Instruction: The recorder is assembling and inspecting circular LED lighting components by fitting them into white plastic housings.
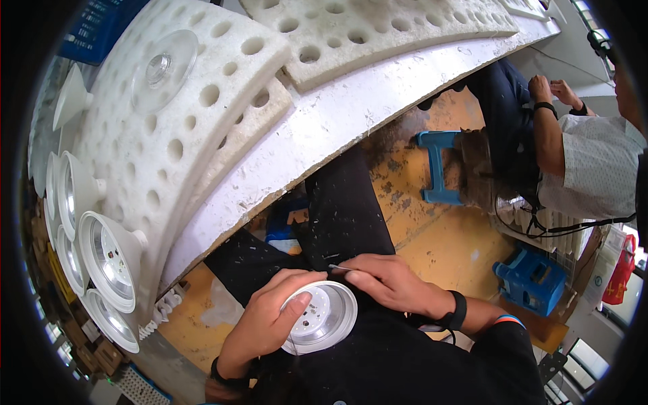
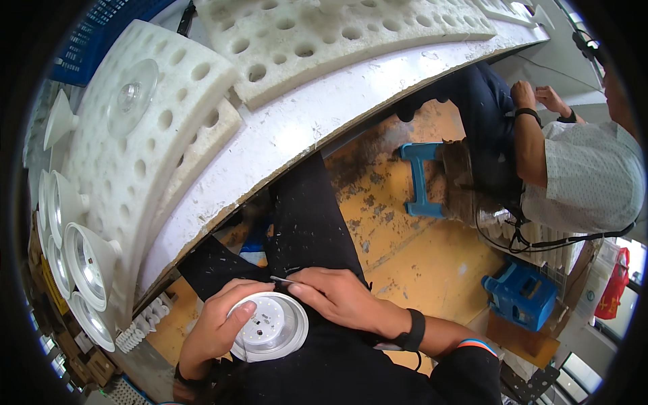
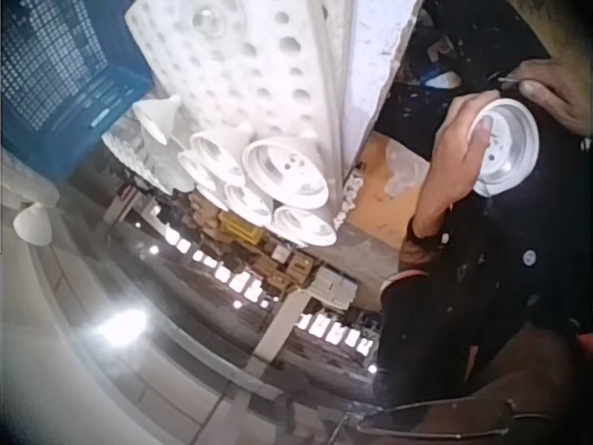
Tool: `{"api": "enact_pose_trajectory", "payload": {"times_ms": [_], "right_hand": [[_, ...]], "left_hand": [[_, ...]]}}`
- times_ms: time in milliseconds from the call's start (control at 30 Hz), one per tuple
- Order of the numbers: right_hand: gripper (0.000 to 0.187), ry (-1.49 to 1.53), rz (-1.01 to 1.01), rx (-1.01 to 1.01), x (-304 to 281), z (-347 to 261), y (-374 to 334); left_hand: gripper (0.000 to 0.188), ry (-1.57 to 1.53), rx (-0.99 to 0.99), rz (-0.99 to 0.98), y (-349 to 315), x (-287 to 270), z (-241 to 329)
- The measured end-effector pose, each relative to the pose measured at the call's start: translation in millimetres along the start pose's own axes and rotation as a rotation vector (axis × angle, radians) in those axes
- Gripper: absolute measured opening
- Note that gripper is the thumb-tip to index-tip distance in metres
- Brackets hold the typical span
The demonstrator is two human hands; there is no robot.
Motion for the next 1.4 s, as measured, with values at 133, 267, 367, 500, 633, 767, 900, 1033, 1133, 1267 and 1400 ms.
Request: {"api": "enact_pose_trajectory", "payload": {"times_ms": [133,267,367,500,633,767,900,1033,1133,1267,1400], "right_hand": [[0.041,-0.315,-0.057,0.068,-7,-19,-20],[0.049,-0.46,-0.08,0.015,-3,-25,-28],[0.054,-0.562,-0.059,-0.026,-2,-32,-27],[0.05,-0.726,-0.075,-0.006,-1,-45,-26],[0.046,-0.86,-0.12,-0.022,8,-58,-22],[0.045,-0.827,-0.14,-0.155,19,-73,-10],[0.047,-0.827,-0.136,-0.187,11,-64,-14],[0.046,-0.886,-0.152,-0.053,5,-53,-20],[0.061,-0.776,-0.099,-0.231,20,-74,-9],[0.059,-0.747,-0.138,-0.282,15,-75,-8],[0.04,-0.885,-0.209,-0.197,8,-67,-11]], "left_hand": [[0.032,0.068,-0.037,0.079,-11,-7,-1],[0.031,0.05,-0.037,0.075,-9,-5,0],[0.03,0.067,-0.05,0.071,-9,-3,2],[0.03,0.107,-0.104,0.098,-10,-3,4],[0.027,0.237,-0.053,0.071,-9,2,12],[0.028,0.216,-0.066,0.042,-9,2,5],[0.027,0.199,-0.054,0.046,-9,1,3],[0.027,0.158,-0.098,0.062,-8,1,4],[0.027,0.199,-0.044,0.044,-5,2,1],[0.029,0.117,-0.149,0.016,-8,1,-7],[0.029,0.113,-0.075,0.033,-5,4,-2]]}}
Point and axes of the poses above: each hand's wrist, its own y-axis towards the middle knuckle, its own x-axis out of the palm, z = x × y, the point moved 10 cm from there along y, towards the middle knuckle, and after that the axes turned 14 degrees about x, right-handed, at the moved point
